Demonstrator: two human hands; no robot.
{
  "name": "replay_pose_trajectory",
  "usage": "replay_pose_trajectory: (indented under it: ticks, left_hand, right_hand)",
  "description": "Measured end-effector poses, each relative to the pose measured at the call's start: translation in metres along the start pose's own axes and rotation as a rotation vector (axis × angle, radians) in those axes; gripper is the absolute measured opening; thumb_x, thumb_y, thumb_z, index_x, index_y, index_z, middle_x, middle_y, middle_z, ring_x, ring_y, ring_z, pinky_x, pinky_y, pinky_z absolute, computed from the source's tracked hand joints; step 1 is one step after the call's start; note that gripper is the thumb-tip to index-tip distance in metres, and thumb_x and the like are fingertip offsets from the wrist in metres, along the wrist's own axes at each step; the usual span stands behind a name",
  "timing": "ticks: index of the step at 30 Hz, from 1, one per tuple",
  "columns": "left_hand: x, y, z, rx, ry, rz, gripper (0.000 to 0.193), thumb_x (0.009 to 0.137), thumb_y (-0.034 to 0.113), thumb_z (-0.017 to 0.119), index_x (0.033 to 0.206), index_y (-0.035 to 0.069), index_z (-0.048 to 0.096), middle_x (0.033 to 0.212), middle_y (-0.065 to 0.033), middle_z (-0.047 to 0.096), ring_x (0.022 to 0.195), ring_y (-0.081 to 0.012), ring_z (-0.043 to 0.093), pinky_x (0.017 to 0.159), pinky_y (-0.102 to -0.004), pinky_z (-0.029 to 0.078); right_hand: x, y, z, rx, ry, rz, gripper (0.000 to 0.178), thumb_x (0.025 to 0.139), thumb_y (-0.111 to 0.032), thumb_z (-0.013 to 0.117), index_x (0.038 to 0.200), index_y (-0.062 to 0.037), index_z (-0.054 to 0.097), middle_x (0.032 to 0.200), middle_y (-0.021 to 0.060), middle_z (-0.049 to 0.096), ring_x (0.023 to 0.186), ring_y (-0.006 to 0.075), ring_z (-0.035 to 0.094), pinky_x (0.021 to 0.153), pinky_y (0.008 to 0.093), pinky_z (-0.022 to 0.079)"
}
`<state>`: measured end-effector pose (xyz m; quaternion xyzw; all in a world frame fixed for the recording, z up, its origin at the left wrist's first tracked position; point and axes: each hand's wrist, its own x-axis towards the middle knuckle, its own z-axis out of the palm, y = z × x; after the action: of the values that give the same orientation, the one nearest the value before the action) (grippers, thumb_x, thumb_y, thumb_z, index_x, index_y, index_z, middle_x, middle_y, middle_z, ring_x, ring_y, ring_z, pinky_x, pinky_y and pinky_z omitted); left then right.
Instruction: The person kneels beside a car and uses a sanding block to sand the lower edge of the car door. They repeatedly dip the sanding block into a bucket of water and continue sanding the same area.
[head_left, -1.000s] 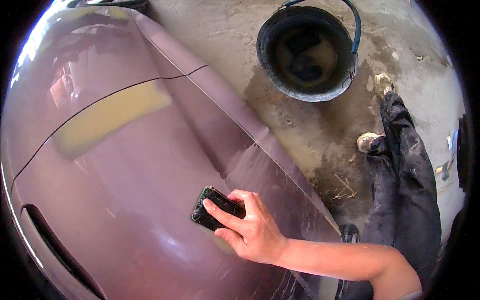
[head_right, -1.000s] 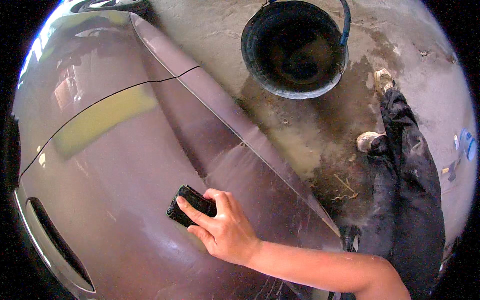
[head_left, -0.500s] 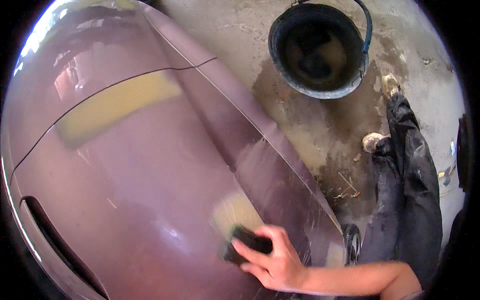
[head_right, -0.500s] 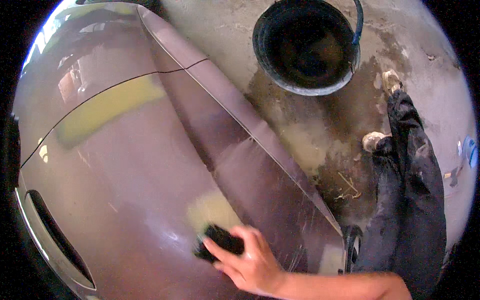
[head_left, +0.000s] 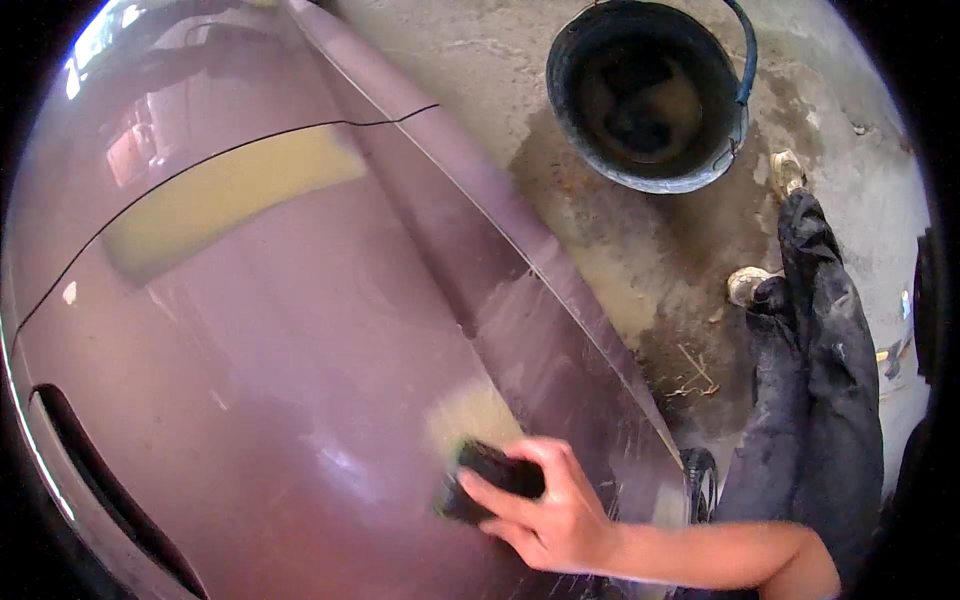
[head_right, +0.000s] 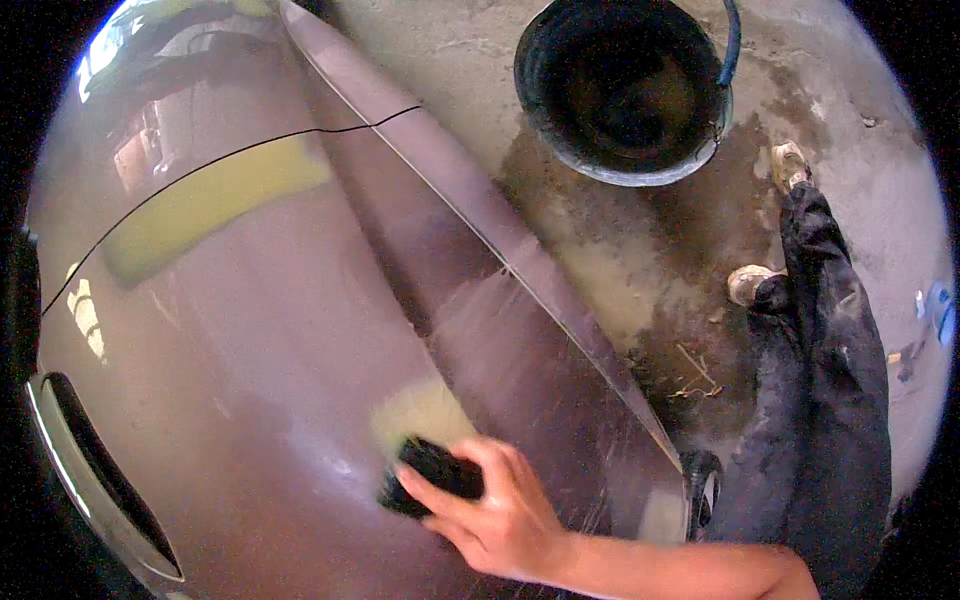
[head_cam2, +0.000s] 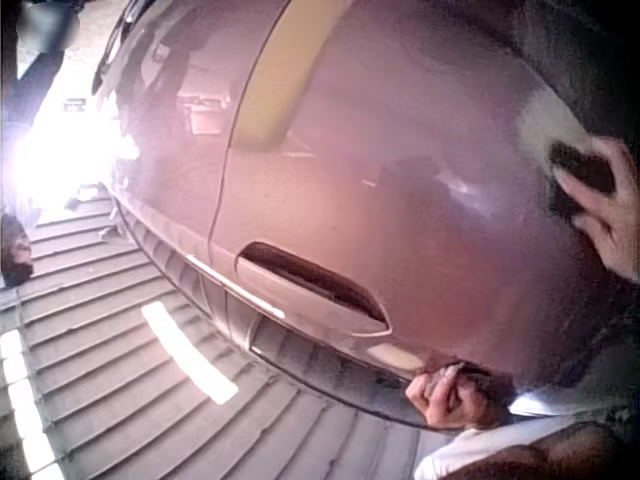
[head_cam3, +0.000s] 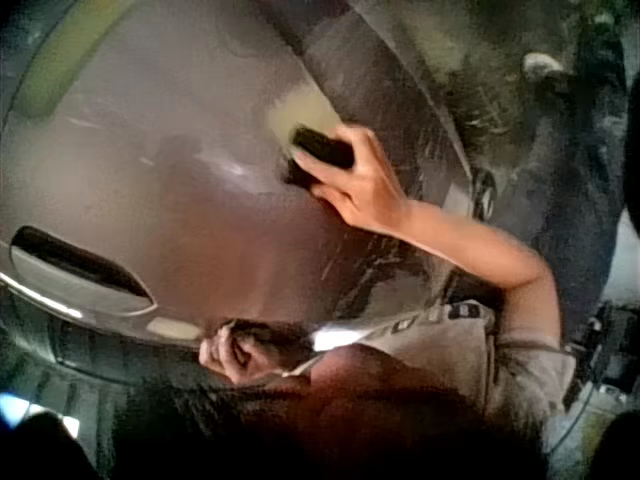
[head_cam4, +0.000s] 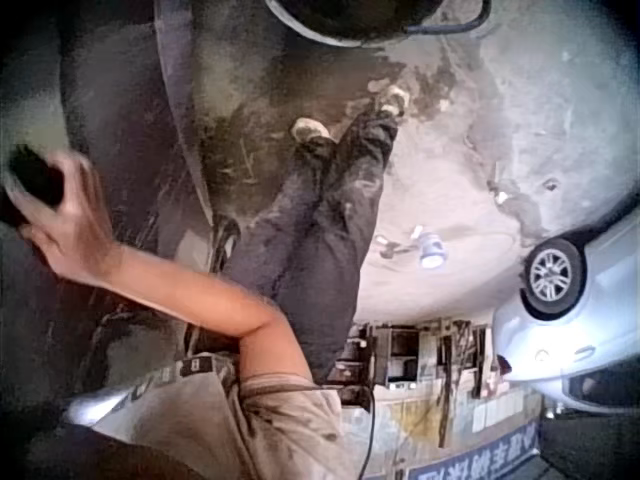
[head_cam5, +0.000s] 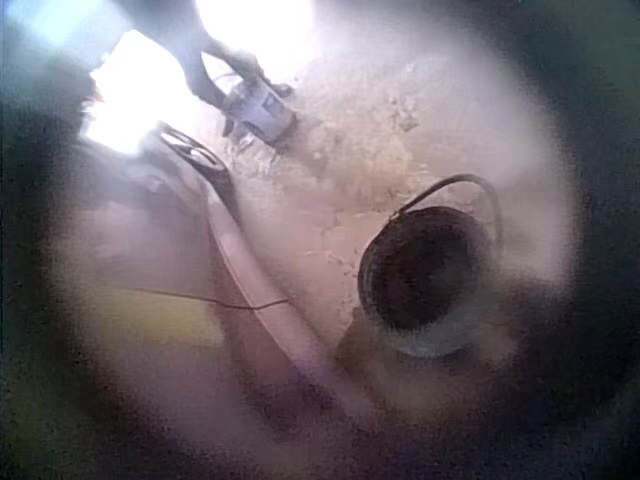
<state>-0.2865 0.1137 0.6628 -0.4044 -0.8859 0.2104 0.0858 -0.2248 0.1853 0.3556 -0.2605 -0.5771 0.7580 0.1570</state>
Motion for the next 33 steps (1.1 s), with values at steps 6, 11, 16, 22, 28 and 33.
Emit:
replay_pose_trajectory:
  ticks: [6,11,16,22,28,33]
  left_hand:
    - [0.010,0.017,0.005,-0.014,0.011,-0.061,0.026,0.087,0.018,0.066,0.096,-0.006,0.070,0.104,-0.0196,0.054,0.075,-0.0275,0.058,0.059,-0.0359,0.046]
    - [0.009,0.015,0.006,0.004,0.003,-0.034,0.017,0.086,0.008,0.066,0.096,-0.006,0.070,0.104,-0.0202,0.054,0.079,-0.0285,0.059,0.063,-0.0366,0.048]
    - [0.011,0.018,0.001,0.043,-0.027,-0.041,0.017,0.084,0.000,0.066,0.099,-0.006,0.070,0.104,-0.0206,0.054,0.075,-0.0266,0.058,0.060,-0.0344,0.045]
    - [0.001,0.003,-0.001,0.011,-0.029,-0.018,0.021,0.088,0.006,0.064,0.103,-0.007,0.069,0.105,-0.0213,0.054,0.070,-0.0253,0.055,0.058,-0.0349,0.042]
    - [0.017,0.016,-0.005,0.107,-0.126,0.062,0.027,0.093,0.014,0.059,0.107,-0.007,0.068,0.105,-0.0224,0.054,0.080,-0.0295,0.057,0.065,-0.0392,0.046]
    - [0.008,0.002,-0.011,0.009,-0.166,0.100,0.028,0.092,0.015,0.060,0.107,-0.008,0.069,0.105,-0.0225,0.054,0.084,-0.0330,0.057,0.068,-0.0410,0.049]
  right_hand:
    - [0.037,-0.005,0.004,0.013,0.019,0.035,0.056,0.080,-0.023,0.075,0.134,-0.0211,0.062,0.115,0.0193,0.049,0.105,0.0350,0.050,0.093,0.0442,0.043]
    - [-0.030,-0.009,-0.004,0.033,-0.053,0.044,0.055,0.078,-0.023,0.077,0.131,-0.0228,0.065,0.117,0.0161,0.049,0.106,0.0317,0.050,0.096,0.0425,0.044]
    - [0.068,0.017,0.008,-0.002,0.101,0.027,0.055,0.084,-0.023,0.072,0.138,-0.0194,0.058,0.116,0.0213,0.048,0.103,0.0372,0.051,0.090,0.0443,0.045]
    - [-0.046,-0.017,-0.006,0.019,-0.091,0.185,0.052,0.073,-0.018,0.081,0.123,-0.0136,0.069,0.118,0.0194,0.048,0.106,0.0351,0.051,0.096,0.0446,0.045]
    - [0.065,0.026,0.009,0.027,0.156,0.156,0.053,0.085,-0.024,0.071,0.137,-0.0190,0.059,0.114,0.0209,0.048,0.100,0.0381,0.051,0.089,0.0444,0.045]
    - [-0.030,-0.008,0.001,0.003,-0.040,0.186,0.057,0.084,-0.026,0.074,0.138,-0.0207,0.058,0.116,0.0208,0.047,0.105,0.0356,0.050,0.093,0.0447,0.045]
